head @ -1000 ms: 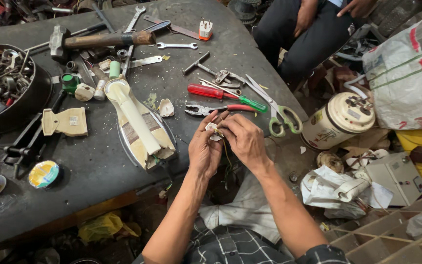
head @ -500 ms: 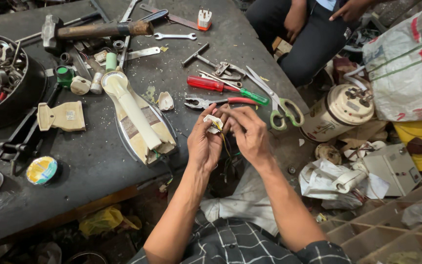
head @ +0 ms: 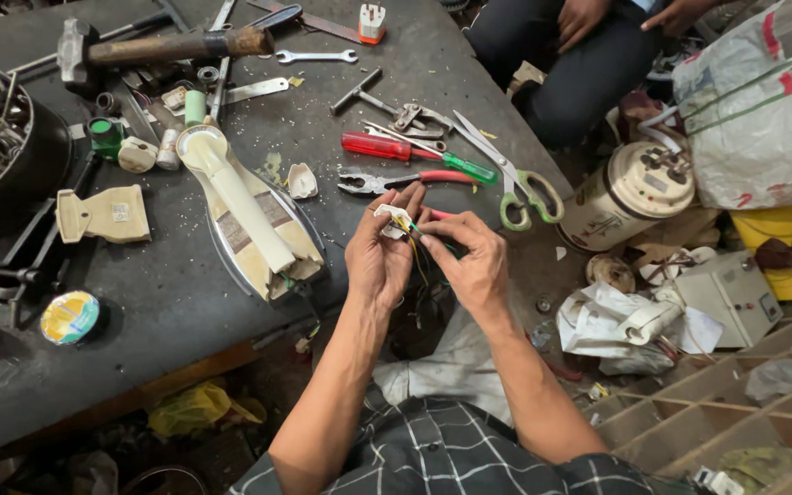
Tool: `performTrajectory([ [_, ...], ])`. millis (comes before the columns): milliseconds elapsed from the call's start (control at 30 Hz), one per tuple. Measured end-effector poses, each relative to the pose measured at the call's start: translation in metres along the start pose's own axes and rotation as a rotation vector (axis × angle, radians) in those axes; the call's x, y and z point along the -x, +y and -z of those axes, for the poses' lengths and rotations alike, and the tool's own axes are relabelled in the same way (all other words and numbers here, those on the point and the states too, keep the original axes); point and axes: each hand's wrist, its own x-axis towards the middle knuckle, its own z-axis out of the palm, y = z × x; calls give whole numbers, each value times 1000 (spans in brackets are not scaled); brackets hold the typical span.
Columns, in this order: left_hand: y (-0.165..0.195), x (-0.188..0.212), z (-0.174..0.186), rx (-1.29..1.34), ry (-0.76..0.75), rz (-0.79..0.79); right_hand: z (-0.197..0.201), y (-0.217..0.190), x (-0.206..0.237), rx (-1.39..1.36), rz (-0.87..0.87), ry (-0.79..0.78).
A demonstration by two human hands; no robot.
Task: The person uses a screwdriver to tighten screws on a small white electrical component while holding it with the other hand. They repeatedly adjust wires and reposition the component on the workbench.
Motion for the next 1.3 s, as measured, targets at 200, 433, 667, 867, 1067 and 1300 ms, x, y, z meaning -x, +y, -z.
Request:
performTrajectory([
  [200, -8, 4, 14, 11, 1, 4, 1, -3, 11, 43, 52, -45],
  [433, -5, 22, 18, 22, -10, 1, -2, -11, 25, 44, 64, -38],
  [667, 6, 45, 9, 14, -10, -2, -4, -34, 41, 30, 102, 9],
  [867, 17, 66, 0, 3, -32, -21, -7, -64, 55, 102, 158, 76],
  [1067, 16, 81, 0, -42, -64, -62, -7, -76, 70, 166, 150, 74],
  [1300, 3, 93, 9, -96, -107, -98, -10, -59, 87, -72, -47, 44],
])
